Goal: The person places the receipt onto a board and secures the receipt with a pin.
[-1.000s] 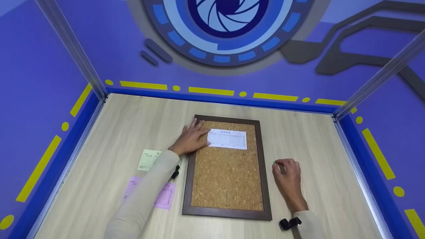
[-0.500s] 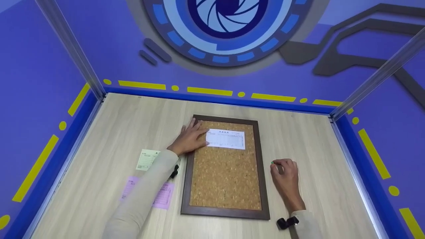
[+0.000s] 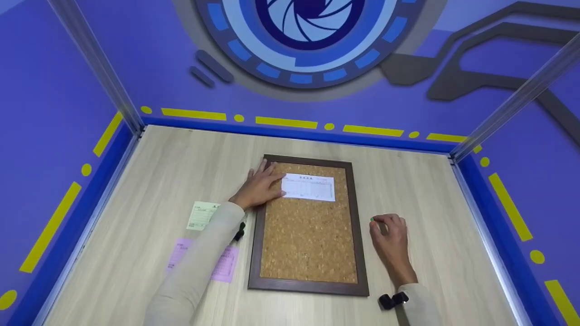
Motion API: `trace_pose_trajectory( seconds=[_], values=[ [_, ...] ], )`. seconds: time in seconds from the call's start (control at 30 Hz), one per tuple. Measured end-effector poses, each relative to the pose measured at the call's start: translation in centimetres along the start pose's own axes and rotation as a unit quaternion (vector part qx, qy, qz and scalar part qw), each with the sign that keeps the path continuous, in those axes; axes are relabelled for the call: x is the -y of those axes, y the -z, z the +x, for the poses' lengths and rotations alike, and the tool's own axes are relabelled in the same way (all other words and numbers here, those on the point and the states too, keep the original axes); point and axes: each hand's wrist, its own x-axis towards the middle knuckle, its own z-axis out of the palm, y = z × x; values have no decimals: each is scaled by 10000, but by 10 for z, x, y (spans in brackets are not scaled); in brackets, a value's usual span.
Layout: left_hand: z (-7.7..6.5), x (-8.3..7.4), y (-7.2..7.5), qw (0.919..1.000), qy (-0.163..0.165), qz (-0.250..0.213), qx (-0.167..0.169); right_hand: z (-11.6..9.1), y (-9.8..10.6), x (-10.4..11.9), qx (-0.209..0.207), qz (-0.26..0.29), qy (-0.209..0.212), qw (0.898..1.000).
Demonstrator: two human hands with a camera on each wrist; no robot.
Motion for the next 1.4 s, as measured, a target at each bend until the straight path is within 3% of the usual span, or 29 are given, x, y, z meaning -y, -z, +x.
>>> trace_pose_trajectory(
  seconds=[0.6,1.4],
  values=[
    [2,-2,-2,9999,-81,-119,48,-3,2,1,97,-57,-395,9992],
    [-1,1,0,9999,-73,-135,-54,2,-2,2,-150,-12,186,9997]
  ],
)
